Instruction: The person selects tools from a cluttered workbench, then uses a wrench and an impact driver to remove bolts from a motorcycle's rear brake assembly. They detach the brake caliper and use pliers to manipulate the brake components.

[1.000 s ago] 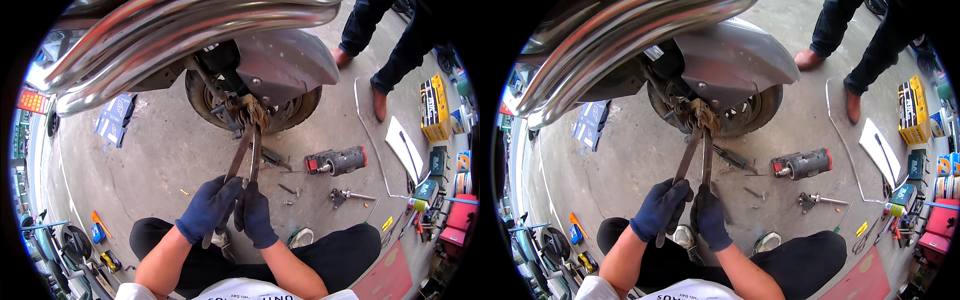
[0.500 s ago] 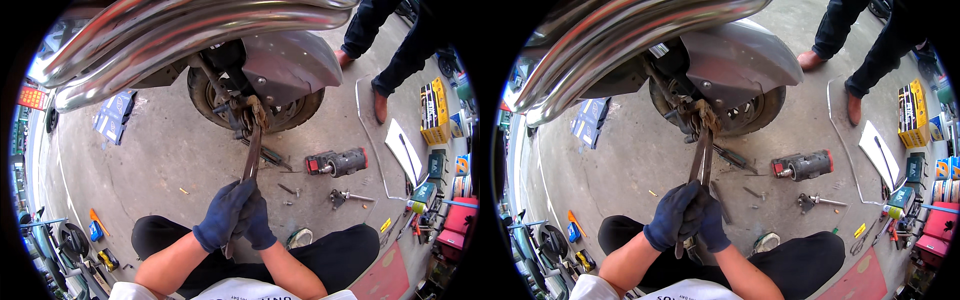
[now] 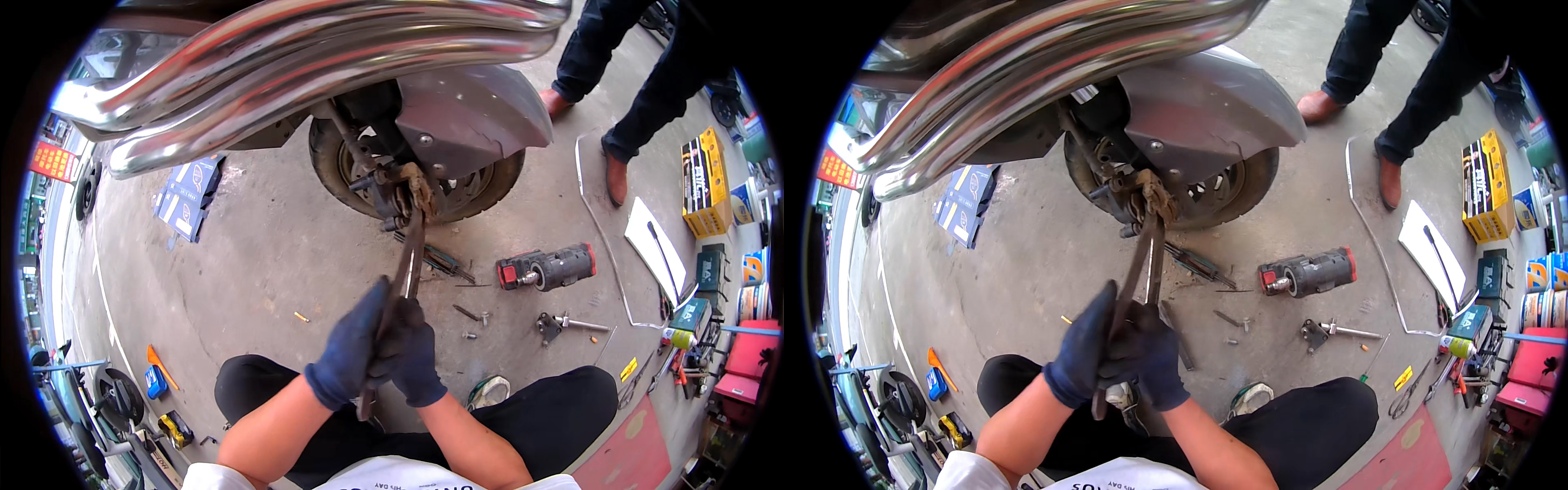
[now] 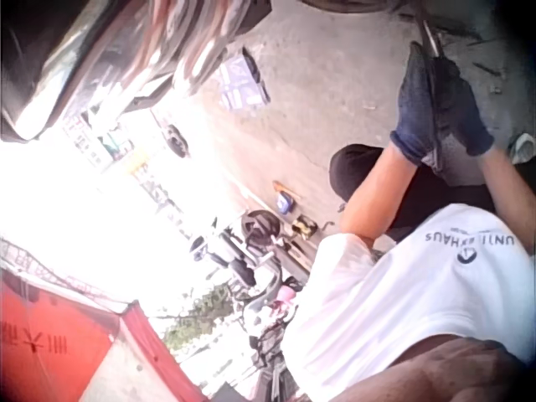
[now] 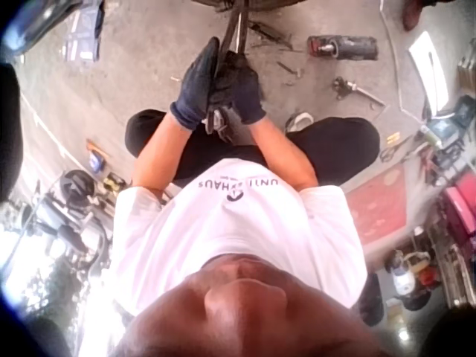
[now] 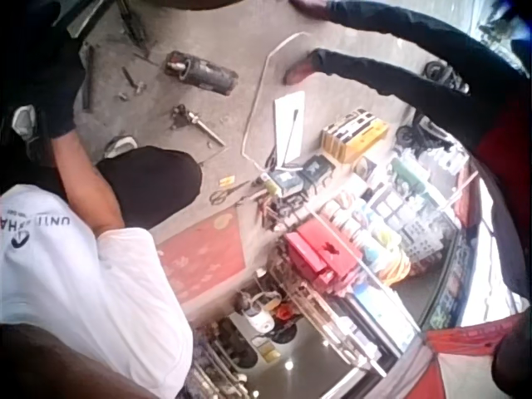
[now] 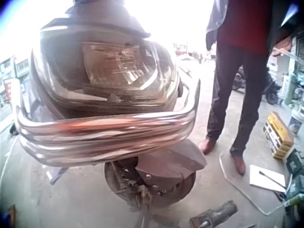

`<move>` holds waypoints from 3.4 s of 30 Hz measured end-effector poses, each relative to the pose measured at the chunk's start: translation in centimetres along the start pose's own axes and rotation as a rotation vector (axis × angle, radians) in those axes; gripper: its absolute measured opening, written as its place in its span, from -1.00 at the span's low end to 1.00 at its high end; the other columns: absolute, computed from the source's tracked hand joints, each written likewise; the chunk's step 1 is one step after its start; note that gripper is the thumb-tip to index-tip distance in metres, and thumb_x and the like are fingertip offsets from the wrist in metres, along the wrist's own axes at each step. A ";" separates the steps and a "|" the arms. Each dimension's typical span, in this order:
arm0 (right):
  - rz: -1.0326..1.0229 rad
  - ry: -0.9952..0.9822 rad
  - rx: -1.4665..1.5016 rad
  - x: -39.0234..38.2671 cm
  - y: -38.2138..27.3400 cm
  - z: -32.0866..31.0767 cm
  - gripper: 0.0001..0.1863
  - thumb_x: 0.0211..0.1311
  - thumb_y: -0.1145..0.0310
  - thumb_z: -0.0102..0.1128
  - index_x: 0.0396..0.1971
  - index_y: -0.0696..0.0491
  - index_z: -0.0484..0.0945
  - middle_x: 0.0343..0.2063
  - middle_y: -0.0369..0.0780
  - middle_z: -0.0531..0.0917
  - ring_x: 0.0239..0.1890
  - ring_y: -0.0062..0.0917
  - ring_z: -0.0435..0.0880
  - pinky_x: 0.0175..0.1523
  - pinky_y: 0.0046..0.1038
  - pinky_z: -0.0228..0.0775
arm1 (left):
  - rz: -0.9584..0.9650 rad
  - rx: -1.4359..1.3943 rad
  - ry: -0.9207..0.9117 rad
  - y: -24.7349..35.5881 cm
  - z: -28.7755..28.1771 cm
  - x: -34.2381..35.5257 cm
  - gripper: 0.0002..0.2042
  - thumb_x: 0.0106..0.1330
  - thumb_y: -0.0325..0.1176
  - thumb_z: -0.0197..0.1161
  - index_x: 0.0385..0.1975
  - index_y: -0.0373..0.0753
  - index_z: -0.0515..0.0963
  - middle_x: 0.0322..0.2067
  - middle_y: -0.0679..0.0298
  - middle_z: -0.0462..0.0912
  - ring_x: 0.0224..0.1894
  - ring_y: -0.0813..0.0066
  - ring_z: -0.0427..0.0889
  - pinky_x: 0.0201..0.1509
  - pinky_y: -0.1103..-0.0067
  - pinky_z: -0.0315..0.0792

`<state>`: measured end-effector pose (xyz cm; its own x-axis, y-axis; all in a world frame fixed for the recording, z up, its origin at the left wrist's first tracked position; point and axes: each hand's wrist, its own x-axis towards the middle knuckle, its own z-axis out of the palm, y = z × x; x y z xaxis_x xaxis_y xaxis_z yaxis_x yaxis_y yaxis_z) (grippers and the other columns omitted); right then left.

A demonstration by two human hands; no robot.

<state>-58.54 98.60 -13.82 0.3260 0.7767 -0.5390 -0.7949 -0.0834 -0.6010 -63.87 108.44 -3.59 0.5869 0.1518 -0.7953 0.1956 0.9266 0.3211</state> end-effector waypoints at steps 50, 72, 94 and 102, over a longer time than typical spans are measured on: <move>-0.113 0.260 -0.169 -1.1 -0.2 0.7 -0.39 0.41 -0.14 0.07 -0.60 0.15 0.51 -0.78 -0.11 0.42 -0.69 -0.31 0.43 -0.49 -0.25 0.26 | 0.158 0.920 0.550 4.3 14.4 -5.2 -0.40 0.35 -0.47 -0.05 0.41 -0.44 0.04 -0.37 0.05 0.68 -0.71 0.41 0.56 -0.71 0.52 0.45; 0.047 0.079 -0.075 0.4 -0.4 -1.7 -0.44 0.47 -0.09 -0.01 -0.66 -0.01 0.32 -0.86 -0.36 0.31 -0.88 -0.63 0.22 -0.74 -0.51 0.08 | 0.268 0.823 0.431 4.4 6.6 -3.8 -0.45 0.34 -0.47 0.00 0.36 -0.35 0.17 -0.45 0.16 0.62 -0.72 0.57 0.44 -0.67 0.60 0.32; 0.221 -0.317 0.245 -1.3 -3.2 -2.4 -0.46 0.48 -0.18 -0.14 -0.38 0.03 0.47 -0.76 -0.36 0.38 -0.82 -0.69 0.23 -0.71 -0.60 0.01 | 0.181 0.974 0.739 4.7 0.7 -3.8 -0.69 0.50 -0.07 0.07 -0.41 -0.15 0.39 -0.68 0.53 0.24 -0.72 0.76 0.18 -0.72 0.64 0.05; 0.265 -0.057 0.167 -3.1 -5.5 0.8 -0.43 0.46 -0.22 -0.12 -0.62 -0.09 0.35 -0.80 -0.50 0.20 -0.81 -0.79 0.05 -0.71 -0.61 -0.16 | 0.329 1.030 0.740 2.0 -0.6 -2.7 -0.64 0.53 0.00 0.01 -0.42 -0.14 0.38 -0.68 0.49 0.25 -0.72 0.72 0.19 -0.74 0.65 0.09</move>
<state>-55.62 97.12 -8.35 0.0705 0.7759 -0.6269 -0.9229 -0.1877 -0.3361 -65.57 110.07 -1.08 0.2186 0.7765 -0.5910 0.8272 0.1738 0.5343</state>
